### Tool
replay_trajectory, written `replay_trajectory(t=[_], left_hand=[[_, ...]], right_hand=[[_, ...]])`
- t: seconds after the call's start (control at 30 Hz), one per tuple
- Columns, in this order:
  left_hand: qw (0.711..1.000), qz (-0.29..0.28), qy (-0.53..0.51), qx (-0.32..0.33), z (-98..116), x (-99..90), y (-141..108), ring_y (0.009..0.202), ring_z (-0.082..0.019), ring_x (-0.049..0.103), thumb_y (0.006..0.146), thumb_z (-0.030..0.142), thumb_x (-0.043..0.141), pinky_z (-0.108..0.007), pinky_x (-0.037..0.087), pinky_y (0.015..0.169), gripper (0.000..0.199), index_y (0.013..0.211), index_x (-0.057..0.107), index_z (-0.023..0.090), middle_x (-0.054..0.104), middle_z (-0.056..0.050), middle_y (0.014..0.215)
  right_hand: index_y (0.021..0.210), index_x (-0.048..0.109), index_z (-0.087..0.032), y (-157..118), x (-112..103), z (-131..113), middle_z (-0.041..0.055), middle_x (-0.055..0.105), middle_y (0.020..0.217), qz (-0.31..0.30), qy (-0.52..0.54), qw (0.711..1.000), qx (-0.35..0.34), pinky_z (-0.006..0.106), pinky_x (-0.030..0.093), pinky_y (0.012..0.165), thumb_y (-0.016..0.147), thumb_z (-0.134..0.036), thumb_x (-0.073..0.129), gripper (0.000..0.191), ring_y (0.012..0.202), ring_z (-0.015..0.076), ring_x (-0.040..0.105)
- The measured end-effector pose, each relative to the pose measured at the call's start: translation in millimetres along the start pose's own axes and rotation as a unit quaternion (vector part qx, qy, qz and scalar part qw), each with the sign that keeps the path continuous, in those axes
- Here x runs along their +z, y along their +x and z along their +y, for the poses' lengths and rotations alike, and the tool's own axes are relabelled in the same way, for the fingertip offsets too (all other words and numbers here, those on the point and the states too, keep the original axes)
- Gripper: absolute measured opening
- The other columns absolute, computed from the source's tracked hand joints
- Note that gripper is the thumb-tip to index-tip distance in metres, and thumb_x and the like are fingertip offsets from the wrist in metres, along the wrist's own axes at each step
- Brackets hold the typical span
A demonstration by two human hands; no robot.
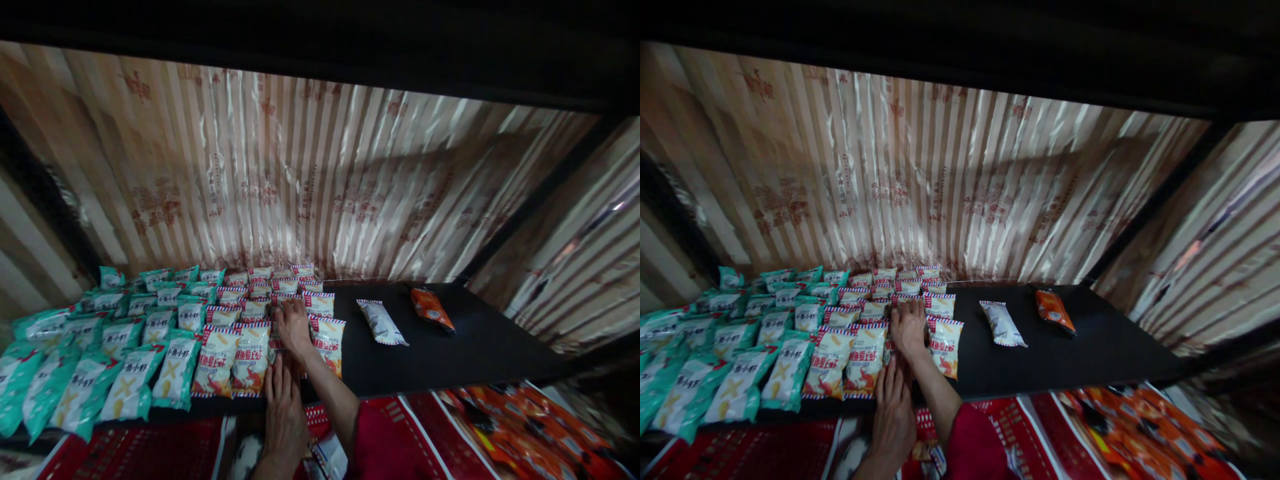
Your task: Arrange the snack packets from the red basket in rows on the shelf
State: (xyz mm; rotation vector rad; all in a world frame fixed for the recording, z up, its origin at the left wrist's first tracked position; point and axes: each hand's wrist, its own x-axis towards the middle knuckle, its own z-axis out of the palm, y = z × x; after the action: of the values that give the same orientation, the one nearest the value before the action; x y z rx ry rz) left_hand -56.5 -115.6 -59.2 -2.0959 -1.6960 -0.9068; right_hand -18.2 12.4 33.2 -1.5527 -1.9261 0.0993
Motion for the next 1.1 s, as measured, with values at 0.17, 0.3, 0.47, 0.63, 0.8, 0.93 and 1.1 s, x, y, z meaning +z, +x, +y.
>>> replay_trajectory(t=[0.17,0.3,0.47,0.63,0.8,0.93,1.1], left_hand=[[1.000,-0.026,0.008,-0.005,1,-4.9,3,0.133,-0.031,0.027,0.070,0.021,0.050,-0.051,0.028,0.105,0.055,0.124,0.049,0.007,0.047,-0.016,0.134],[0.999,-0.043,0.006,-0.021,3,-7.3,4,0.133,-0.031,0.026,0.071,0.018,0.050,-0.050,0.031,0.104,0.057,0.127,0.046,0.009,0.042,-0.014,0.139],[0.998,-0.054,0.001,-0.019,3,-6.8,3,0.135,-0.031,0.024,0.069,0.015,0.052,-0.052,0.031,0.104,0.069,0.136,0.035,0.011,0.034,-0.013,0.144],[0.999,-0.049,-0.006,-0.022,3,-10.1,4,0.135,-0.032,0.022,0.069,0.017,0.053,-0.054,0.031,0.104,0.072,0.138,0.032,0.012,0.031,-0.013,0.146],[0.998,-0.051,-0.009,-0.024,2,-12.6,6,0.136,-0.031,0.019,0.070,0.015,0.051,-0.052,0.031,0.104,0.068,0.136,0.035,0.012,0.033,-0.013,0.145],[0.998,-0.055,-0.012,-0.029,2,-13.0,6,0.137,-0.031,0.017,0.069,0.013,0.051,-0.052,0.031,0.104,0.068,0.135,0.036,0.010,0.035,-0.013,0.144],[0.999,-0.048,-0.003,-0.026,2,-13.6,7,0.136,-0.031,0.020,0.069,0.011,0.049,-0.052,0.031,0.103,0.064,0.133,0.040,0.010,0.039,-0.015,0.141]], right_hand=[[0.115,0.058,-0.016,10,-9,-7,0.0137,0.048,0.133,-0.035,-0.036,0.998,-0.023,0.045,0.027,0.103,0.083,-0.028,0.049,0.036,0.130,0.0296,0.030],[0.122,0.054,-0.015,40,-22,0,0.0137,0.050,0.132,-0.076,-0.073,0.994,-0.026,0.041,0.027,0.103,0.085,-0.028,0.044,0.040,0.127,0.0269,0.036],[0.124,0.050,-0.015,80,-37,12,0.0147,0.060,0.119,-0.162,-0.169,0.972,0.017,0.038,0.030,0.098,0.087,-0.032,0.043,0.042,0.119,0.0262,0.046],[0.119,0.054,-0.014,94,-34,21,0.0162,0.067,0.104,-0.179,-0.184,0.966,0.029,0.039,0.035,0.091,0.089,-0.035,0.039,0.040,0.105,0.0268,0.058],[0.113,0.057,-0.012,96,-19,28,0.0157,0.069,0.098,-0.189,-0.182,0.964,0.036,0.038,0.036,0.090,0.087,-0.033,0.040,0.037,0.101,0.0259,0.060],[0.112,0.058,-0.013,96,-13,30,0.0162,0.069,0.098,-0.180,-0.171,0.968,0.033,0.038,0.038,0.088,0.087,-0.031,0.041,0.035,0.099,0.0263,0.061],[0.112,0.059,-0.016,94,-23,29,0.0137,0.070,0.098,-0.157,-0.140,0.977,0.021,0.038,0.039,0.088,0.087,-0.033,0.043,0.035,0.100,0.0260,0.061]])
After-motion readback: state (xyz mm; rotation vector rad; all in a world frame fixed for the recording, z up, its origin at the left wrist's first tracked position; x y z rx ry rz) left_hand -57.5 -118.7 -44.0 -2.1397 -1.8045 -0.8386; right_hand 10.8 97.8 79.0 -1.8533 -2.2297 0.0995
